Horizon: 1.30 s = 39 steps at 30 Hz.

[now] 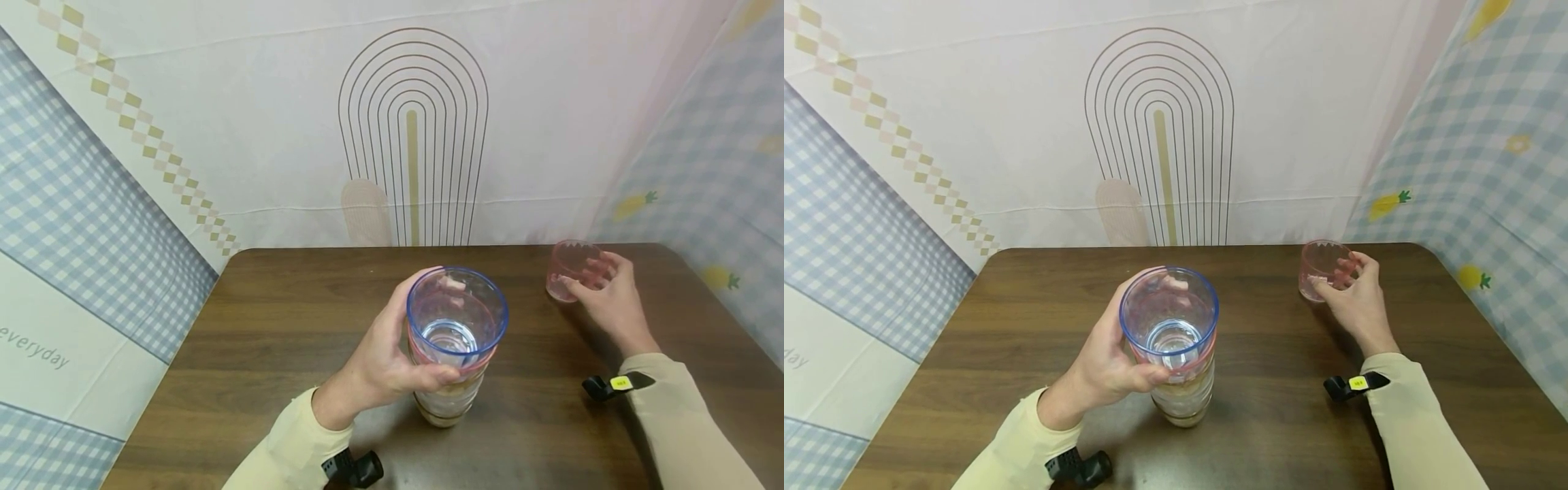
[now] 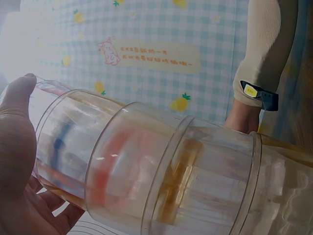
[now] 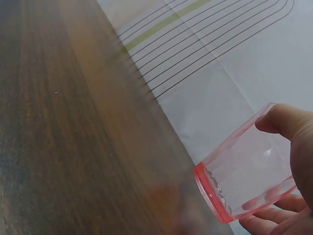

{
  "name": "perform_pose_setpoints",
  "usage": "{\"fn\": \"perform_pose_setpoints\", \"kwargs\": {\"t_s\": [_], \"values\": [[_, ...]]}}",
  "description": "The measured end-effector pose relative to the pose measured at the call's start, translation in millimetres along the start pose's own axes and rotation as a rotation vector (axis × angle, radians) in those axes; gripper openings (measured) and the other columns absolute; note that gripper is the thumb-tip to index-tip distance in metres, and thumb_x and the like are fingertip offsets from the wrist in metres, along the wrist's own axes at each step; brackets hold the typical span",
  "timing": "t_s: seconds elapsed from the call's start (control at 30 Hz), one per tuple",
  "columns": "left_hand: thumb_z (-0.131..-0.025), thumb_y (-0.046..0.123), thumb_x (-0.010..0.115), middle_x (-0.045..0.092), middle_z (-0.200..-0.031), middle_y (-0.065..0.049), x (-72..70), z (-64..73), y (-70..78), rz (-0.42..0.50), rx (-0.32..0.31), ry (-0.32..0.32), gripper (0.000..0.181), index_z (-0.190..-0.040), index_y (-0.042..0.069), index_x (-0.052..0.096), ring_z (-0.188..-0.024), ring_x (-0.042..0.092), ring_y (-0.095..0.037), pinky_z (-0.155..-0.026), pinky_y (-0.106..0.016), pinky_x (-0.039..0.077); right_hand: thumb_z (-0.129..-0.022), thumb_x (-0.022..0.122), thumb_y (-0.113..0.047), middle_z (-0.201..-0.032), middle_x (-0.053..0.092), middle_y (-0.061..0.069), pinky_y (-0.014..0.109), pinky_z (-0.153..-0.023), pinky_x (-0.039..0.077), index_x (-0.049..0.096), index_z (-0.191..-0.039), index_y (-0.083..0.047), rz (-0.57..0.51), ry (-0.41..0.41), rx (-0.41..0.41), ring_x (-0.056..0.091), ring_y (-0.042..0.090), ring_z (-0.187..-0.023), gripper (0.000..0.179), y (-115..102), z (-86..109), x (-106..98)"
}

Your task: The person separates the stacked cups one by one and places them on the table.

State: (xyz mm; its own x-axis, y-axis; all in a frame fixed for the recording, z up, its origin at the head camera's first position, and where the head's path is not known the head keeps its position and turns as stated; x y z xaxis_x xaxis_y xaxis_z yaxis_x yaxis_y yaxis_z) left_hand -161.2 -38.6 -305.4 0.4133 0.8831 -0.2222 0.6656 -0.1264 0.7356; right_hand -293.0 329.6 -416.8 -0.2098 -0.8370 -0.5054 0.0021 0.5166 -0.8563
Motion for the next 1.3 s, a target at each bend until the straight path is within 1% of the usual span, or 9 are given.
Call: {"fn": "perform_pose_setpoints", "kwargs": {"t_s": [0.17, 0.4, 0.57, 0.67, 0.77, 0.83, 0.93, 1.13, 1.3], "values": [[-0.075, -0.001, 0.088, 0.055, -0.149, -0.029, -0.3, 0.1, -0.1, 0.002, 0.001, 0.0, 0.102, -0.16, -0.002, 0.032, -0.134, 0.061, -0.041, -0.117, -0.044, 0.054, -0.102, 0.075, -0.032, -0.159, 0.045, 0.03, 0.0, -0.079, 0.043, 0.011, -0.165, 0.001, 0.018, -0.025, 0.017, 0.054, 0.046, -0.138, 0.096, 2, -0.7, 4], [-0.08, 0.006, 0.088, 0.055, -0.149, -0.03, -0.3, -0.2, -0.1, 0.016, 0.009, -0.005, 0.098, -0.16, -0.002, 0.031, -0.134, 0.061, -0.042, -0.116, -0.044, 0.055, -0.103, 0.072, -0.034, -0.162, 0.042, 0.03, -0.001, -0.078, 0.041, 0.009, -0.166, 0.001, 0.014, -0.047, 0.029, 0.05, 0.048, -0.142, 0.095, 8, -0.2, 9], [-0.092, 0.03, 0.087, 0.054, -0.149, -0.03, 0.0, -0.9, -0.7, 0.028, 0.029, -0.012, 0.094, -0.16, -0.002, 0.031, -0.135, 0.06, -0.041, -0.117, -0.045, 0.055, -0.104, 0.07, -0.034, -0.162, 0.041, 0.03, 0.0, -0.078, 0.041, 0.007, -0.165, 0.0, -0.003, -0.054, 0.027, 0.049, 0.049, -0.143, 0.094, 12, 0.1, 10], [-0.09, 0.026, 0.088, 0.054, -0.149, -0.031, -0.1, -1.1, -0.6, 0.028, 0.035, -0.014, 0.095, -0.16, -0.003, 0.03, -0.135, 0.06, -0.041, -0.117, -0.046, 0.055, -0.105, 0.069, -0.038, -0.163, 0.04, 0.029, 0.002, -0.08, 0.042, 0.006, -0.166, -0.002, 0.002, -0.061, 0.034, 0.048, 0.05, -0.146, 0.095, 13, -0.2, 10], [-0.085, 0.014, 0.088, 0.054, -0.149, -0.03, -0.2, -0.9, -0.4, 0.025, 0.031, -0.014, 0.096, -0.16, -0.002, 0.03, -0.135, 0.06, -0.04, -0.116, -0.045, 0.055, -0.105, 0.069, -0.041, -0.164, 0.039, 0.029, 0.013, -0.095, 0.051, 0.005, -0.168, -0.004, 0.004, -0.073, 0.044, 0.045, 0.051, -0.149, 0.097, 13, 0.4, 10], [-0.084, 0.012, 0.088, 0.054, -0.149, -0.03, -0.3, -0.2, -0.2, 0.027, 0.027, -0.015, 0.097, -0.16, -0.002, 0.03, -0.135, 0.06, -0.041, -0.116, -0.045, 0.055, -0.105, 0.068, -0.042, -0.166, 0.036, 0.03, 0.031, -0.113, 0.053, 0.003, -0.169, -0.004, -0.005, -0.08, 0.05, 0.042, 0.053, -0.152, 0.1, 13, 2.4, 9], [-0.088, 0.02, 0.089, 0.053, -0.15, -0.03, -0.3, 1.5, 0.2, 0.033, 0.024, -0.017, 0.096, -0.16, -0.002, 0.03, -0.135, 0.06, -0.041, -0.116, -0.045, 0.055, -0.105, 0.068, -0.043, -0.169, 0.03, 0.033, 0.06, -0.125, 0.042, -0.001, -0.17, -0.003, -0.022, -0.085, 0.058, 0.035, 0.056, -0.155, 0.104, 14, 7.1, 8], [-0.093, 0.032, 0.087, 0.054, -0.149, -0.03, -1.3, 4.6, 1.3, 0.023, 0.036, -0.02, 0.094, -0.16, -0.002, 0.03, -0.134, 0.061, -0.04, -0.116, -0.045, 0.056, -0.105, 0.069, -0.041, -0.175, 0.021, 0.031, 0.044, -0.129, 0.039, -0.002, -0.172, -0.004, -0.056, -0.069, 0.081, 0.03, 0.052, -0.159, 0.105, 8, 18.1, 4], [-0.095, 0.038, 0.084, 0.054, -0.149, -0.03, -1.8, 6.7, 2.7, 0.013, 0.048, -0.029, 0.094, -0.16, -0.003, 0.03, -0.134, 0.061, -0.04, -0.115, -0.045, 0.056, -0.105, 0.067, -0.044, -0.179, 0.014, 0.025, 0.048, -0.135, 0.028, 0.0, -0.174, -0.008, -0.096, -0.01, 0.093, 0.021, 0.044, -0.165, 0.103, -3, 30.7, -5]]}}
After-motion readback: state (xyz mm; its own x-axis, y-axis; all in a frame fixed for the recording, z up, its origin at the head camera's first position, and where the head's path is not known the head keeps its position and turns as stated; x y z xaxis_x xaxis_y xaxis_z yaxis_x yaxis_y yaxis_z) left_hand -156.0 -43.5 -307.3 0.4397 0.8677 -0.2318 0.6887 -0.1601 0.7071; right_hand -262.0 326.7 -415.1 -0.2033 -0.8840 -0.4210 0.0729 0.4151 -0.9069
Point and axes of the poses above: each hand's wrist, its own z-axis away from the middle knuckle, its own x-axis out of the palm, y = z × x, the point moved 4 cm from there along -z, towards the middle knuckle
